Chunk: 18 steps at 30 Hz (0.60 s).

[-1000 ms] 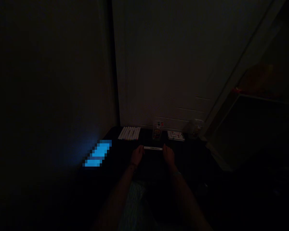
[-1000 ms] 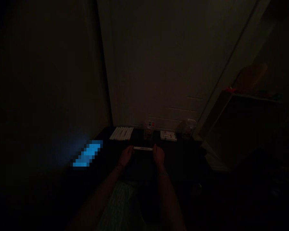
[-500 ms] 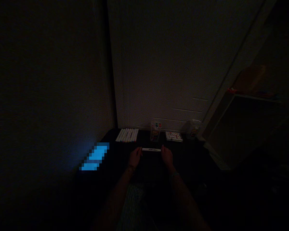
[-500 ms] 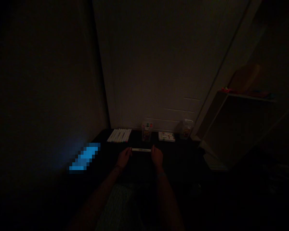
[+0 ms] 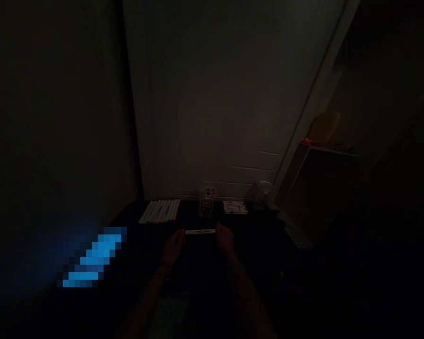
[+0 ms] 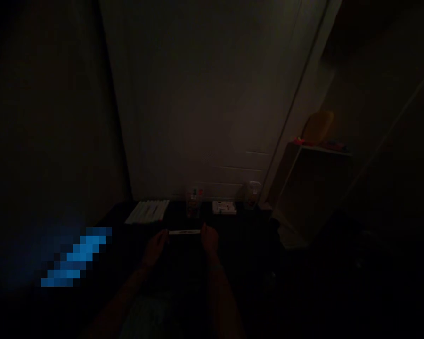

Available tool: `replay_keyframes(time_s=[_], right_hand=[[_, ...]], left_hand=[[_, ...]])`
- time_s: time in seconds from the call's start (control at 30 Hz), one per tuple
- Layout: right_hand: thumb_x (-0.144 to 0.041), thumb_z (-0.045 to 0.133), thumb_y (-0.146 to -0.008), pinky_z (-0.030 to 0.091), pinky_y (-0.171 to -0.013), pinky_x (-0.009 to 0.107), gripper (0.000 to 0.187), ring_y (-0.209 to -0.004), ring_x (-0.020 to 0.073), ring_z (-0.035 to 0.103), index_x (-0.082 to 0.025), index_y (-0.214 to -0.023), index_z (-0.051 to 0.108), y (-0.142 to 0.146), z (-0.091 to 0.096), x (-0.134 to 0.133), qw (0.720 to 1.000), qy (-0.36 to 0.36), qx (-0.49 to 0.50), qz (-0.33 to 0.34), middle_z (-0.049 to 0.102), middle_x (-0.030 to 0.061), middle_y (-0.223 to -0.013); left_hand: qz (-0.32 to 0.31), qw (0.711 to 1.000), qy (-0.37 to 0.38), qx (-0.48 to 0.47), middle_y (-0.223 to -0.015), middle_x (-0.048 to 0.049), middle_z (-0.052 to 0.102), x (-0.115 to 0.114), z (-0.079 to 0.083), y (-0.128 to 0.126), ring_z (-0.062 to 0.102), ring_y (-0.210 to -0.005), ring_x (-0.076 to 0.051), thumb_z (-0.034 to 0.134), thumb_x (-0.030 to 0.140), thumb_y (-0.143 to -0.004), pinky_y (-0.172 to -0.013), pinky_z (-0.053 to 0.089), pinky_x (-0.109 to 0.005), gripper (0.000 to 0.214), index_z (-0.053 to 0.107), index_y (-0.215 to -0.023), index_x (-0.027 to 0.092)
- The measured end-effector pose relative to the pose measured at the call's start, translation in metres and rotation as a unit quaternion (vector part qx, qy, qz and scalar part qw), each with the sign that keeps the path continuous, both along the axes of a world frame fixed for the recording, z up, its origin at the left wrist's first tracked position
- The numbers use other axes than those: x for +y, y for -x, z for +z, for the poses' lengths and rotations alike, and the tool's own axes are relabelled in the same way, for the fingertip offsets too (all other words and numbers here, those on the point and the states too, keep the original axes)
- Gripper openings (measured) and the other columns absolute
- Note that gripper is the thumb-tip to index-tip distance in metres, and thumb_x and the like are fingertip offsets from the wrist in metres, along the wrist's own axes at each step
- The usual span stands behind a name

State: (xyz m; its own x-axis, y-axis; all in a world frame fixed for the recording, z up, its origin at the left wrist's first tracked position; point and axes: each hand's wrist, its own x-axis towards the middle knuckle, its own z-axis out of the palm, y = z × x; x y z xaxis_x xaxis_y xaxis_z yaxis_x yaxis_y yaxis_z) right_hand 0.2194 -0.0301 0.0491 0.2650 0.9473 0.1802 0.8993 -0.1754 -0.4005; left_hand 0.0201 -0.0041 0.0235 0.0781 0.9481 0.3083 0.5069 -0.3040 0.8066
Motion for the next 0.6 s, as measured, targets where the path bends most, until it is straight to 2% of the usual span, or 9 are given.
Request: replay_keyframes(time_s=[0.2, 0.6], right_hand=[[-0.039, 0.012, -0.091, 0.038, -0.066, 0.022, 0.057, -0.082, 0.0159, 0.060, -0.017, -0.087, 0.064, -0.002, -0.012, 0.008, 0.999, -0.037, 0.011, -0.028, 0.066, 0.0082, -0.087], [-0.040, 0.012, -0.091, 0.037, -0.066, 0.021, 0.058, -0.080, 0.0151, 0.060, -0.019, -0.087, 0.065, -0.003, -0.016, 0.010, 0.999, -0.040, 0.023, -0.024, 0.066, 0.0078, -0.087]], left_hand=[[-0.003, 1.000, 0.007, 0.012, -0.056, 0.0024, 0.054, 0.002, -0.002, 0.000, 0.049, -0.055, -0.012, 0.029, 0.046, -0.080, -0.054, 0.034, -0.021, 0.038, 0.051, -0.064, 0.019], [-0.007, 1.000, 0.007, 0.019, -0.055, 0.0025, 0.053, 0.001, 0.000, 0.000, 0.048, -0.053, -0.012, 0.027, 0.045, -0.081, -0.054, 0.034, -0.021, 0.038, 0.050, -0.064, 0.020]])
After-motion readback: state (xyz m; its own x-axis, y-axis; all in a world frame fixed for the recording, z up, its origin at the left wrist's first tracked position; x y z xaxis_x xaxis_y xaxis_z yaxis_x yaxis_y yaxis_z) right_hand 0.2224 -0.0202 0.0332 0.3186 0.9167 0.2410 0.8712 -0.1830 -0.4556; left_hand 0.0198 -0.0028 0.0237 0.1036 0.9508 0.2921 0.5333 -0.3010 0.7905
